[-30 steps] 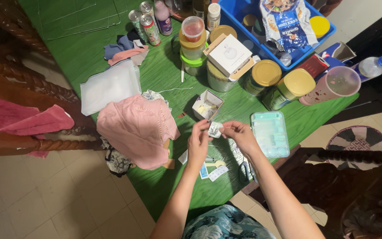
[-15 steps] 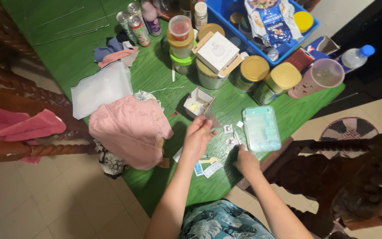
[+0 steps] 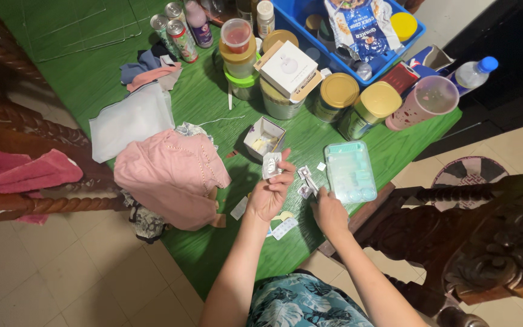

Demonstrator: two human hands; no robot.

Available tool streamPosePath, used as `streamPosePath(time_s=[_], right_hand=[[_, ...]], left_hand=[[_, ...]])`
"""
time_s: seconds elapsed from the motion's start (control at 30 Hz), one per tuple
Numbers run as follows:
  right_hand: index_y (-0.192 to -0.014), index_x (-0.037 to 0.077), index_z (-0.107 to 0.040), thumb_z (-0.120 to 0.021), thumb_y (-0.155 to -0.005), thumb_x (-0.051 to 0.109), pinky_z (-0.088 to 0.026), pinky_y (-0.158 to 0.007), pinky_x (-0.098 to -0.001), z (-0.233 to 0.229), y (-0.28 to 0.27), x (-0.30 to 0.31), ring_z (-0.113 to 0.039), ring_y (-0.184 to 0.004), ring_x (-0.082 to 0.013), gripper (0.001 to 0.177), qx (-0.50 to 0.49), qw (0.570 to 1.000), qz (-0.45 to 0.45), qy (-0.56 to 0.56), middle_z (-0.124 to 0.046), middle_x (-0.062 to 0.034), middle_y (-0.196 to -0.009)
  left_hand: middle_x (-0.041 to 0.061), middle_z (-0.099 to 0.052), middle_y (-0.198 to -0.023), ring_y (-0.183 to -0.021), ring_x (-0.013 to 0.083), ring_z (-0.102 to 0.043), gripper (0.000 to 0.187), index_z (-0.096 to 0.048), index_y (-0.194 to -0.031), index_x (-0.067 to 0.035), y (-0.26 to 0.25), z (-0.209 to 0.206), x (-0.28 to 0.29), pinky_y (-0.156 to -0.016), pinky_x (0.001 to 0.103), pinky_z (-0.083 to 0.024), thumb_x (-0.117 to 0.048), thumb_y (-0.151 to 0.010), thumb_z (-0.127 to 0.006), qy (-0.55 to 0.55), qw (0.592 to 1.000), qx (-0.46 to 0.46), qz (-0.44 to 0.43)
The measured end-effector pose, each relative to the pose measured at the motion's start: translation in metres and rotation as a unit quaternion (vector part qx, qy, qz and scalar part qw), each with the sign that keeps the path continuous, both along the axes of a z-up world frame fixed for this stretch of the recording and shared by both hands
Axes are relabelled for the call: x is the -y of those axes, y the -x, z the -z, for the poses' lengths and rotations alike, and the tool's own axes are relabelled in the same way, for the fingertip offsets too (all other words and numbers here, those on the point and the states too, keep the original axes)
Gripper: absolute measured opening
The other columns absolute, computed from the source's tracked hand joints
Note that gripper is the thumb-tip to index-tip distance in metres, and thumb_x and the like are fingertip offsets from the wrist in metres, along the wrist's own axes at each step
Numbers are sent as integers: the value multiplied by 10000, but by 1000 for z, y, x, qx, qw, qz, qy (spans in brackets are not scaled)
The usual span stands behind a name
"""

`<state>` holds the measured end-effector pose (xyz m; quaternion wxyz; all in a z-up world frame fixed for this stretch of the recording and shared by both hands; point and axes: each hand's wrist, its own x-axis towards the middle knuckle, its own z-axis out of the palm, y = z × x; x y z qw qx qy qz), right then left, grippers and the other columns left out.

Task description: The person folds several pieces of clothing on a green table, then uses scissors to cut open small sealed packets and boxes, placing the contents into a plastic container. The person also moves a stack of fabric pads and a wire rack on the table.

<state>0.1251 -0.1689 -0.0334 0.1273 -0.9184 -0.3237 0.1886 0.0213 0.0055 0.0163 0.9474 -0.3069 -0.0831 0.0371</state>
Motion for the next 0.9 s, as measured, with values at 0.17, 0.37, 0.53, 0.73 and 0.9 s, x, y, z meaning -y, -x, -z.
streamPosePath(time_s=[0.17, 0.37, 0.53, 0.73, 0.9], right_hand=[[-1124, 46, -642, -633, -1017, 193, -543, -777, -475, -56, 0, -30, -688, -853, -396, 182, -87, 978, 57, -181, -692, -191, -1074], [-1362, -12, -570, -632, -980, 112, -497, -917, -357, -111, -9, -47, -599, -1159, -260, 407, -134, 845, -87, -510, -621, -162, -1282], [-1098, 4, -741, -712, -978, 114, -523, -822, -262, -114, -28, -64, -662, -925, -129, 166, -306, 822, 12, -480, -722, -71, -1008], [-1033, -12, -736, -748, -931, 108, -497, -705, -230, -112, -36, -59, -636, -784, -70, 158, -368, 779, 116, -494, -742, -22, -894], [-1054, -22, -747, -726, -961, 113, -503, -728, -237, -112, -40, -56, -631, -783, -75, 165, -378, 778, 95, -493, -725, -23, -870]], left_hand=[[121, -476, -1174, -860, 172, -499, 569, -352, -1581, -27, 3, 5, 3, -724, 278, -562, 69, -1024, -415, -26, 1000, -6, 1], [143, -520, -1160, -890, 173, -517, 420, -374, -1500, 73, 9, 28, -4, -714, 250, -569, -40, -1099, -424, -63, 990, -80, 100], [128, -616, -1165, -909, 126, -572, 232, -480, -1341, 57, 3, 29, -2, -638, 200, -527, -114, -1186, -458, -262, 952, -140, 70], [63, -670, -1161, -1008, 139, -677, 262, -572, -1209, -31, -6, -8, 13, -698, 312, -591, -239, -1049, -581, -565, 722, -387, -95], [64, -688, -1072, -957, 153, -684, 251, -674, -1184, -18, -11, -20, 11, -687, 327, -593, -204, -1016, -651, -600, 669, -418, -130]])
